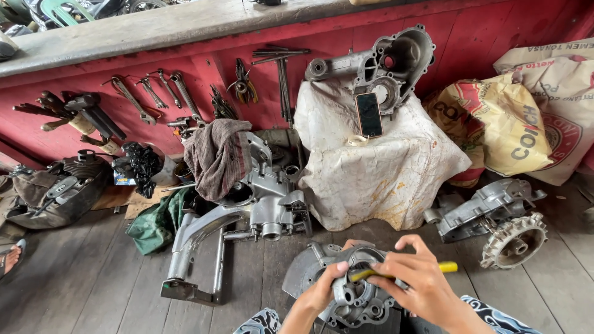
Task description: Cleaning and scraping debris from a motorcycle engine casing using a hand tool.
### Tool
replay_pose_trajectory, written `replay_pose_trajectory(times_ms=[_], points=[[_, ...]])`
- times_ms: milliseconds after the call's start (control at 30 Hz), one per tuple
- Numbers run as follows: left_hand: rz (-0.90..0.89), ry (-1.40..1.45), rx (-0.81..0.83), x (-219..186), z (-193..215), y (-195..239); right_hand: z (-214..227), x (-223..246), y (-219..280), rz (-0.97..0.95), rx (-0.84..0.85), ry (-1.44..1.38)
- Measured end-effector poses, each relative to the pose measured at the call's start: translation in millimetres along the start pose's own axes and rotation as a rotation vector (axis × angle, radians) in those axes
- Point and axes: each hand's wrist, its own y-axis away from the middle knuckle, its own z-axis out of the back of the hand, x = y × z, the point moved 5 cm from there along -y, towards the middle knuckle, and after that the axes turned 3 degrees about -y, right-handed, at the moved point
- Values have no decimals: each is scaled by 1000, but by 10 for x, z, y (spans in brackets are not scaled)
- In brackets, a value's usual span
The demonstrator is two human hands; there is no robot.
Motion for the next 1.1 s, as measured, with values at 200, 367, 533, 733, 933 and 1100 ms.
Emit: replay_pose_trajectory(times_ms=[200,367,533,733,933,1100], points=[[50,-39,-18,184,133,-146,42,-187,-130,-120,15,84],[-86,-21,33,-149,-42,-66,17,-223,-144,-146,-1,59],[82,69,-86,52,152,-78,-52,-161,-112,-210,-41,106],[-215,-268,115,-646,-379,15,-69,-208,-148,-134,-27,94],[-217,-238,68,-621,-310,14,-56,-130,-205,-193,-25,44],[-357,-307,114,-853,-449,134,-13,61,-287,-71,-79,175]])
